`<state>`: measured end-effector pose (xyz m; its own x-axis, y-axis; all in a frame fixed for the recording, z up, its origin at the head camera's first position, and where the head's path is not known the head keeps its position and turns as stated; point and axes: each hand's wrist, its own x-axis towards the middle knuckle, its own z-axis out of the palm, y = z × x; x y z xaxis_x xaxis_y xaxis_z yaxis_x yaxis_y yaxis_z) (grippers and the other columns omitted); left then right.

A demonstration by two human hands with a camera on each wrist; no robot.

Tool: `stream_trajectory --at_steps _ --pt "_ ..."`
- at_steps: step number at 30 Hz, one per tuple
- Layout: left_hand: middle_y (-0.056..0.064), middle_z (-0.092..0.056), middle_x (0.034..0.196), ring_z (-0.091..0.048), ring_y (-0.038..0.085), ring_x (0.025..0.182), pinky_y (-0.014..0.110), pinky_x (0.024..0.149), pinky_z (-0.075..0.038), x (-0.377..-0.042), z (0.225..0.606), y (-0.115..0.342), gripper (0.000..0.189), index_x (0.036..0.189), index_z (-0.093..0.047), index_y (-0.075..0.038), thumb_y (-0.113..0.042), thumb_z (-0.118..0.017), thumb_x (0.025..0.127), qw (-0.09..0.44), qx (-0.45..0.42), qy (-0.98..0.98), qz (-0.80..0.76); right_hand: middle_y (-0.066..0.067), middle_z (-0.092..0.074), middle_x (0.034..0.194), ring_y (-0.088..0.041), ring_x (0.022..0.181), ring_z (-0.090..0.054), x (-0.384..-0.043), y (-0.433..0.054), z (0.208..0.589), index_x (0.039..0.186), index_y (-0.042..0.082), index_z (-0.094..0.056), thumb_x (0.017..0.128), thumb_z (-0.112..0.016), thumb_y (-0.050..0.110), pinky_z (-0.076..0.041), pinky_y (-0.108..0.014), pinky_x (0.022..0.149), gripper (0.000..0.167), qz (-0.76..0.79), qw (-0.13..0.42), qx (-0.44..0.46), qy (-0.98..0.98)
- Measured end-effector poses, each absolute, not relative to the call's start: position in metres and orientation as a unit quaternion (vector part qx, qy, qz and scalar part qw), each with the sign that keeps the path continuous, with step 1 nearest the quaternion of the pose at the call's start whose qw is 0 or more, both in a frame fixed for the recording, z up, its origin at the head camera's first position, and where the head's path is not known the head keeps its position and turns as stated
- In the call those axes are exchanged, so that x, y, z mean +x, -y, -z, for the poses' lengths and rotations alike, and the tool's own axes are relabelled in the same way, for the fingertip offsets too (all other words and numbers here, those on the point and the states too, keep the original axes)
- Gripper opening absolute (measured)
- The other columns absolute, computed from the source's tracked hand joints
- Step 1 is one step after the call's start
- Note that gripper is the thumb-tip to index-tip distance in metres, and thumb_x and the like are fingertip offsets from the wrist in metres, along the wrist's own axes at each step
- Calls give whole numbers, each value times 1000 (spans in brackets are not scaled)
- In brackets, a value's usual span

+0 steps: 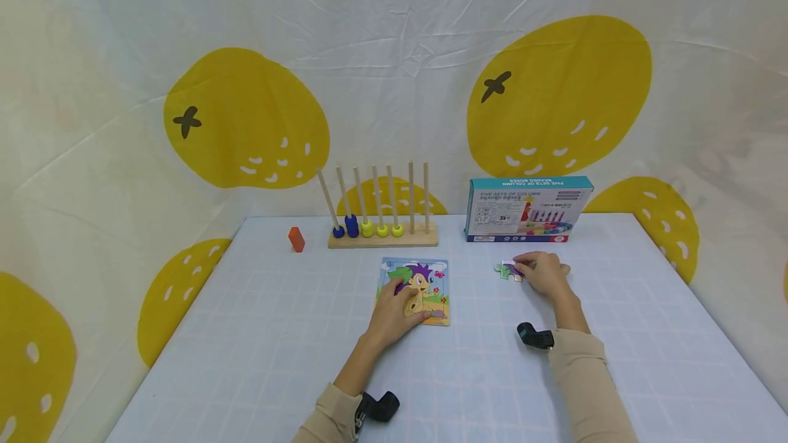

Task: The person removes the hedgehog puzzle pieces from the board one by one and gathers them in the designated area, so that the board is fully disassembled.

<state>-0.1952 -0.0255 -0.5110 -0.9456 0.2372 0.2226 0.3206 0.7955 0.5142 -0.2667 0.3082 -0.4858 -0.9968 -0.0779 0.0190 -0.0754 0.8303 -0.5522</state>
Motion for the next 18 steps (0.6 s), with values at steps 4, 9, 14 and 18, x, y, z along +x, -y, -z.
stream_trajectory --at_steps 4,9,14,18 --pt "17 -44 136 -39 33 128 47 103 -36 -196 511 26 52 116 -64 -9 -46 -71 80 80 -153 943 284 -30 -46 131 -53 114 -32 -266 -310 490 128 0 -54 88 -64 36 -21 -71 82 54 273 2 -48 -961" --pt "17 -43 137 -39 33 129 48 103 -36 -197 511 25 52 117 -64 -9 -46 -70 80 77 -154 943 283 -30 -41 136 -53 116 -27 -262 -311 490 132 1 -50 80 -70 45 -17 -73 85 71 278 32 -54 -958" --pt "17 -43 137 -38 34 129 48 103 -36 -196 511 26 52 117 -64 -9 -46 -70 81 74 -152 943 286 -30 -45 134 -52 116 -29 -262 -311 490 129 3 -54 82 -71 36 -17 -73 85 60 285 44 -58 -956" --pt "18 -43 137 -39 35 128 49 102 -37 -196 511 26 51 116 -64 -9 -45 -70 80 75 -152 941 292 -30 -47 132 -53 119 -29 -262 -313 489 128 4 -56 83 -71 32 -16 -73 86 55 289 46 -52 -955"
